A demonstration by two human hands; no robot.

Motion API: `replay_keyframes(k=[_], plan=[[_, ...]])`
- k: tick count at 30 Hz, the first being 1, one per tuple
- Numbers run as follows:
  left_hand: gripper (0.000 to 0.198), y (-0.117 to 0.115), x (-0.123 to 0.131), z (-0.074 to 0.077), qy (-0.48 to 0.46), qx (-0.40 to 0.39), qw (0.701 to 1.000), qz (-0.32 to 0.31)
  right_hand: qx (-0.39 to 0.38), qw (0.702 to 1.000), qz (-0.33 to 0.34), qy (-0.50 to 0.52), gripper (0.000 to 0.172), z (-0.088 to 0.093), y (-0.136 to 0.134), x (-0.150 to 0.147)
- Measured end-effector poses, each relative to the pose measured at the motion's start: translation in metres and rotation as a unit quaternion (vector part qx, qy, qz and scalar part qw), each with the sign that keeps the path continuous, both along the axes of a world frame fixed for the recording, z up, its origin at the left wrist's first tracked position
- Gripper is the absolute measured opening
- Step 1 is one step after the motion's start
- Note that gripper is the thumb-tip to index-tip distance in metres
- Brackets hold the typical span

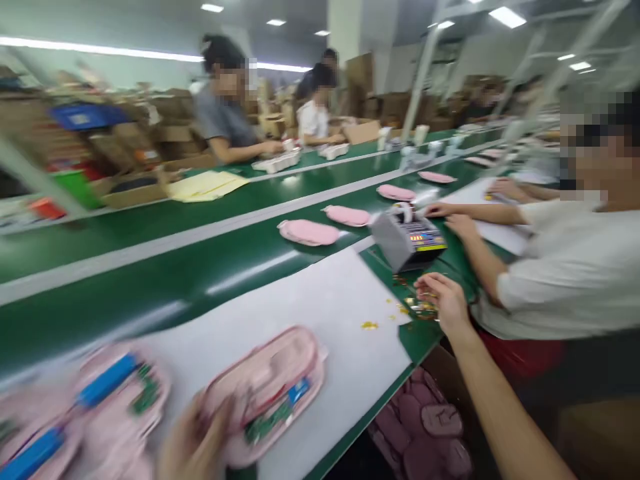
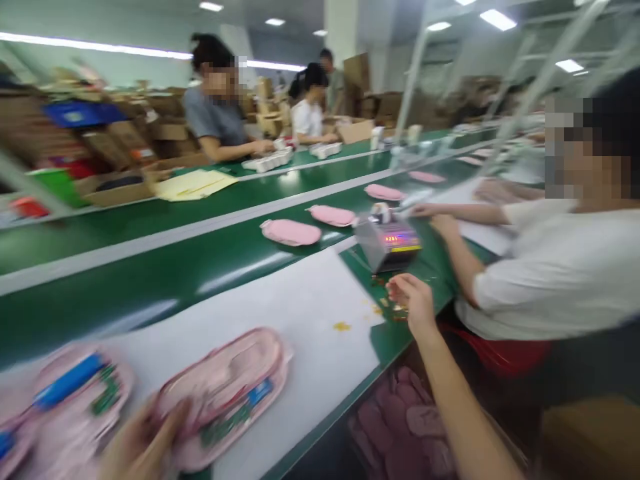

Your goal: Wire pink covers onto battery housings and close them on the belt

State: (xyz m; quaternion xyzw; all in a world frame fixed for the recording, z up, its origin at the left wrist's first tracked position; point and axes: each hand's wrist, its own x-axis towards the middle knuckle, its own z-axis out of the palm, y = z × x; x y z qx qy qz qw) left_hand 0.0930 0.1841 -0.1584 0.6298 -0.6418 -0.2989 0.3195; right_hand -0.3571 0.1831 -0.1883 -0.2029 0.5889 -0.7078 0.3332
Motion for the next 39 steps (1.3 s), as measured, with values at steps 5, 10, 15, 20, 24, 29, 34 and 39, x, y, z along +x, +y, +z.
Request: replay_keyframes(k=[5, 10, 15, 20, 24, 29, 34, 39], plan=[[0.038, 0.014, -0.023, 0.015, 0.173, 0.077, 0.982, -0.027, -0.178, 0.831, 0.379, 0.367, 0.022, 0.066, 0.0, 0.13], [0.034, 0.022, -0.025, 0.006, 0.256, 0.07, 0.963, -0.037, -0.26, 0.553, 0.506, 0.609, 0.024, 0.088, -0.036, 0.232], [0.026, 0.028, -0.026, -0.002, 0.246, 0.03, 0.969, -0.015, -0.223, 0.481, 0.542, 0.652, 0.023, 0.083, -0.047, 0.244], [0.022, 0.027, -0.026, -0.006, 0.246, 0.01, 0.969, 0.013, -0.213, 0.44, 0.521, 0.7, 0.024, 0.092, -0.043, 0.251], [0.02, 0.027, -0.023, -0.013, 0.264, 0.001, 0.965, 0.002, -0.198, 0.398, 0.517, 0.731, 0.021, 0.09, -0.044, 0.259], [0.018, 0.027, -0.022, -0.017, 0.282, -0.013, 0.959, -0.01, -0.183, 0.382, 0.482, 0.767, 0.019, 0.086, -0.041, 0.266], [0.022, 0.029, -0.022, -0.018, 0.286, -0.003, 0.958, -0.008, -0.165, 0.432, 0.45, 0.764, 0.015, 0.085, -0.034, 0.274], [0.021, 0.033, -0.022, -0.015, 0.24, 0.001, 0.971, 0.011, -0.025, 0.572, 0.411, 0.71, 0.035, 0.09, -0.048, 0.27]])
